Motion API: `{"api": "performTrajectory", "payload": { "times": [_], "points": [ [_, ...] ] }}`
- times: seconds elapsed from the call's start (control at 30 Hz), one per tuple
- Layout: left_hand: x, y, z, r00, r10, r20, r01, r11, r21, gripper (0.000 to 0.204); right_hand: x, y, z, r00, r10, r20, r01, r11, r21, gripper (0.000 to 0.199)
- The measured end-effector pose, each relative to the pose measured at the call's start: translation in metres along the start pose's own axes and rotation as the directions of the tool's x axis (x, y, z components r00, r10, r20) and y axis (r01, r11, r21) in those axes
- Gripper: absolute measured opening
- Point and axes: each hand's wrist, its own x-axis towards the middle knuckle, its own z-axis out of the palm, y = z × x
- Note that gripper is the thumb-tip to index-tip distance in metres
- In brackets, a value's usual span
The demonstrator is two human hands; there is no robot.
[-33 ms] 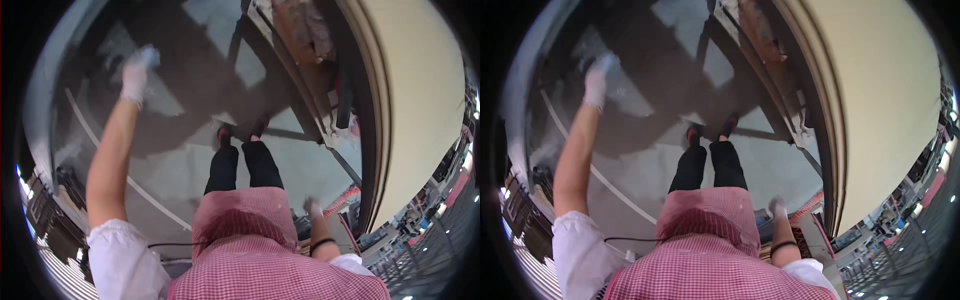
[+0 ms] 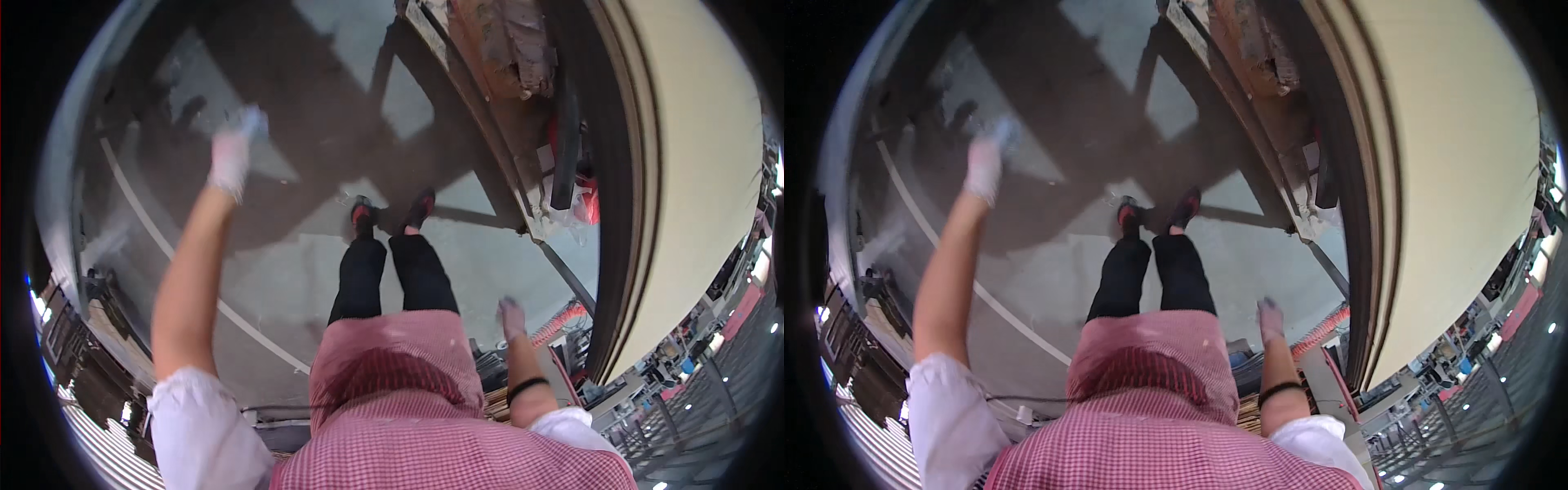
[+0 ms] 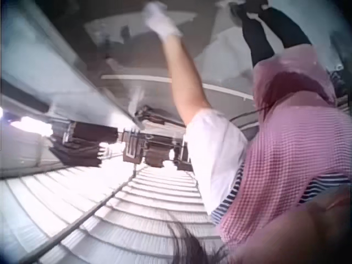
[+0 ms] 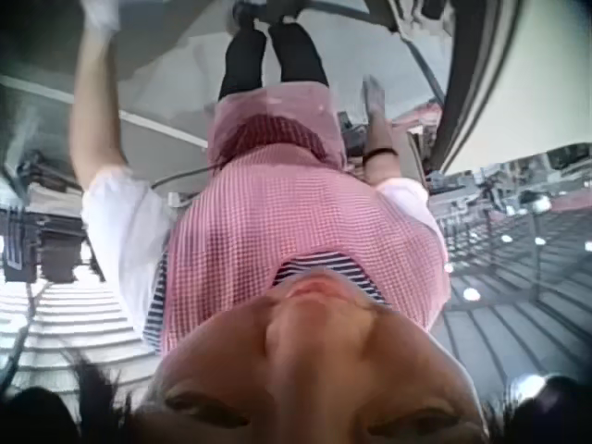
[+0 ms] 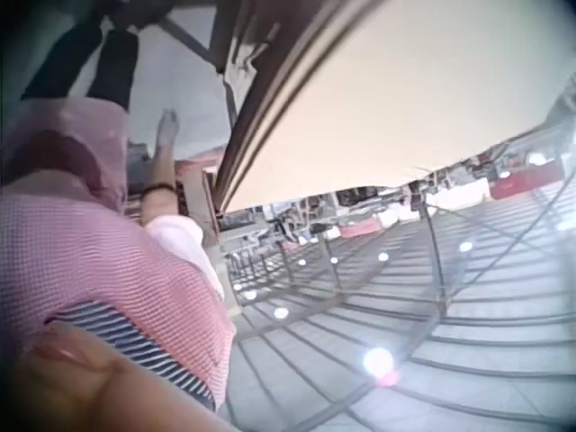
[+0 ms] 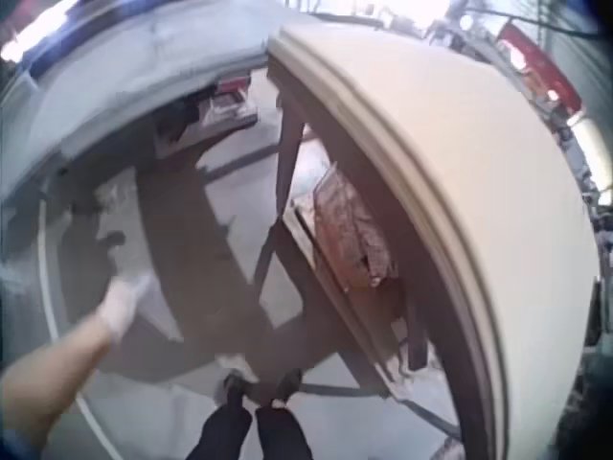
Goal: Performing various tasks in a manufacturing facility, including moving materials and sorting labels.
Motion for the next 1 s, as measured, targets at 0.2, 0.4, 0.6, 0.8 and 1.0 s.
{"api": "performTrajectory", "payload": {
  "times": [0.2,0.4,0.6,0.8,1.0],
  "points": [
    [-0.207,-0.258,0.114,0.754,-0.622,0.213,0.645,0.763,-0.054,0.025,0.200,-0.201,-0.073,0.442,-0.653,-0.615,0.439,0.755,-0.486,0.089],
    [-0.255,-0.333,0.189,0.670,-0.618,0.412,0.738,0.616,-0.276,0.025,0.328,-0.178,-0.152,0.707,-0.222,-0.672,-0.102,0.907,-0.408,0.131],
    [-0.216,-0.256,0.234,0.715,-0.544,0.438,0.543,0.828,0.142,0.036,0.338,-0.138,-0.117,0.733,-0.389,-0.558,0.343,0.920,-0.191,0.080],
    [-0.219,-0.123,0.362,0.426,-0.400,0.812,0.825,0.539,-0.168,0.055,0.085,-0.195,-0.034,0.901,-0.415,-0.128,0.434,0.868,0.241,0.064],
    [-0.219,0.075,0.406,0.290,-0.154,0.945,0.918,0.323,-0.229,0.089,-0.202,-0.031,-0.023,0.906,-0.422,-0.021,0.414,0.877,0.246,0.075]
  ]
}}
